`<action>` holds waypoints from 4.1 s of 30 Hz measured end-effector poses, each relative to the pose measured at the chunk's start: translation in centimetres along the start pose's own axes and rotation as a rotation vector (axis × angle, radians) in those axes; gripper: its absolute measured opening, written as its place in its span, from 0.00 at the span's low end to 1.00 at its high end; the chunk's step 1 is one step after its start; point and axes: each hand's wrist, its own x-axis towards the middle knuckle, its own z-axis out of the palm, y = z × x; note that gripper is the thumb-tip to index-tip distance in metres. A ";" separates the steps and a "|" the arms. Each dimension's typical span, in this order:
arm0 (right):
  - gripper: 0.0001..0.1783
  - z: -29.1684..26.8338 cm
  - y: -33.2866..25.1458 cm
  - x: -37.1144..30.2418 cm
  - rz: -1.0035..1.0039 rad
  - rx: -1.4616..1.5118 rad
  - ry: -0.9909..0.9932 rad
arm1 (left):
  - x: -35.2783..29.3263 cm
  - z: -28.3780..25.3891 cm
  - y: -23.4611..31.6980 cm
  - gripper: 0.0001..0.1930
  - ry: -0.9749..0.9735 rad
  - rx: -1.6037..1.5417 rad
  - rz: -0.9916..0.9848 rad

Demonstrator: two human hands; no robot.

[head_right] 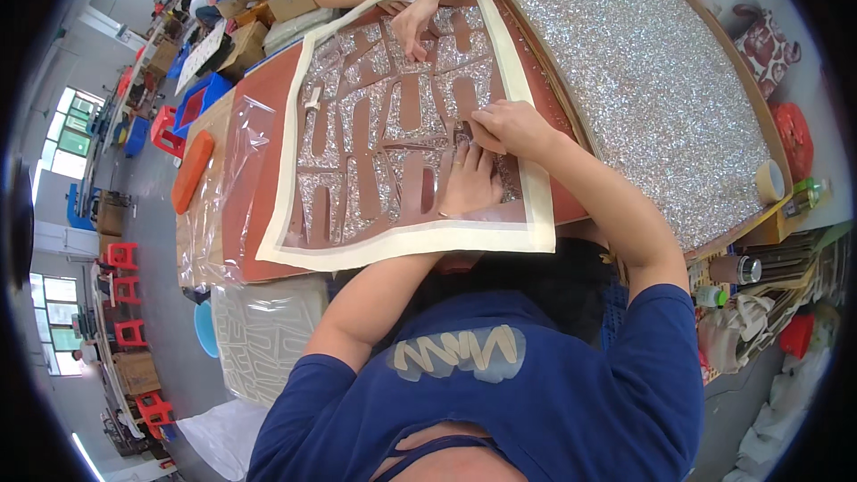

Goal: Sorting and preparing glittery shoe upper components by placing them into a template frame and sealing with plastic film.

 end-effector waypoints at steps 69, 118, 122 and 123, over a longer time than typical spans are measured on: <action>0.18 -13.5 10.7 9.4 0.555 0.492 0.868 | -0.1 -4.0 1.8 0.29 -0.227 0.137 -0.072; 0.08 4.6 -10.2 14.1 -0.179 -0.164 -0.188 | -2.8 -7.5 -11.0 0.16 0.659 -0.858 -0.647; 0.11 5.6 -11.1 13.4 -0.104 -0.205 -0.148 | -3.5 -7.6 -10.6 0.19 0.558 -0.586 -0.606; 0.11 5.6 -11.3 13.4 -0.110 -0.201 -0.143 | -3.7 -6.7 -11.0 0.19 0.562 -0.578 -0.607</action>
